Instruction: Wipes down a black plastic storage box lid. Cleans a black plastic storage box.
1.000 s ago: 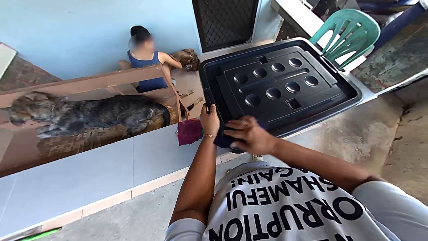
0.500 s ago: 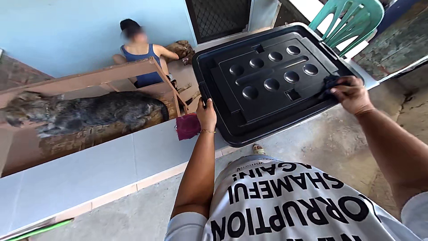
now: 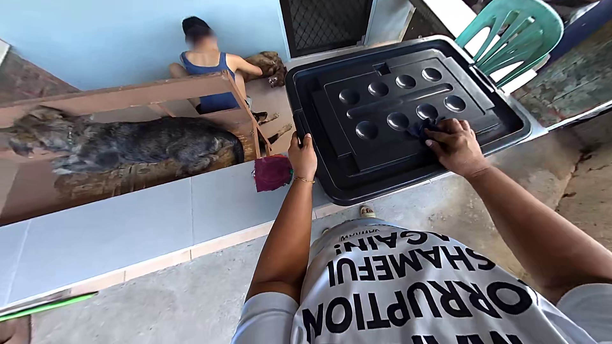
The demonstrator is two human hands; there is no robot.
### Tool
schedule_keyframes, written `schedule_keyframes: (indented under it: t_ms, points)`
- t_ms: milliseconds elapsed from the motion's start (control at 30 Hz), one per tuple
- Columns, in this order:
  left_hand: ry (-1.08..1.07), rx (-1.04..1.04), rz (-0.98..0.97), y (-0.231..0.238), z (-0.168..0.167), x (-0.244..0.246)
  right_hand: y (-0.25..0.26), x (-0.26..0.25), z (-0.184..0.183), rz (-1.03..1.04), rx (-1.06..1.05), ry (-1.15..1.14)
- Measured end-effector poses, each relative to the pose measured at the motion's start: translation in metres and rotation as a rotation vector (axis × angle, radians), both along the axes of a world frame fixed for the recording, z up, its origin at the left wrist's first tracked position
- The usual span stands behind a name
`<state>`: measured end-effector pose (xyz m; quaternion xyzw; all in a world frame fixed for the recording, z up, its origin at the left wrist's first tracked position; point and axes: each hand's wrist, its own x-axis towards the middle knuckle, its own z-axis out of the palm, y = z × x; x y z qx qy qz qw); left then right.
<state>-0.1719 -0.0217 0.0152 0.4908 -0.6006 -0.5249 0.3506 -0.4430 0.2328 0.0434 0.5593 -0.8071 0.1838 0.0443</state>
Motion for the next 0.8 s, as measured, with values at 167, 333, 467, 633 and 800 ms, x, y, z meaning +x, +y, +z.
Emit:
schedule_keyframes:
  t_ms: [167,333,467,633,800]
  points:
    - [0.009,0.008,0.0,0.001,0.002,0.0,-0.012,0.027,0.029,-0.018,-0.049,-0.171]
    - [-0.015,0.004,-0.024,-0.001,0.0,0.002,-0.048,0.135,0.032,0.412,0.027,-0.091]
    - [-0.033,-0.02,-0.035,-0.004,0.0,0.003,-0.045,0.14,0.017,0.412,0.095,0.034]
    - [-0.032,-0.002,-0.055,-0.003,0.002,0.003,0.019,0.042,0.022,0.109,0.147,0.014]
    - [0.024,0.007,-0.039,-0.002,0.0,0.001,0.056,-0.022,0.034,-0.374,0.271,-0.064]
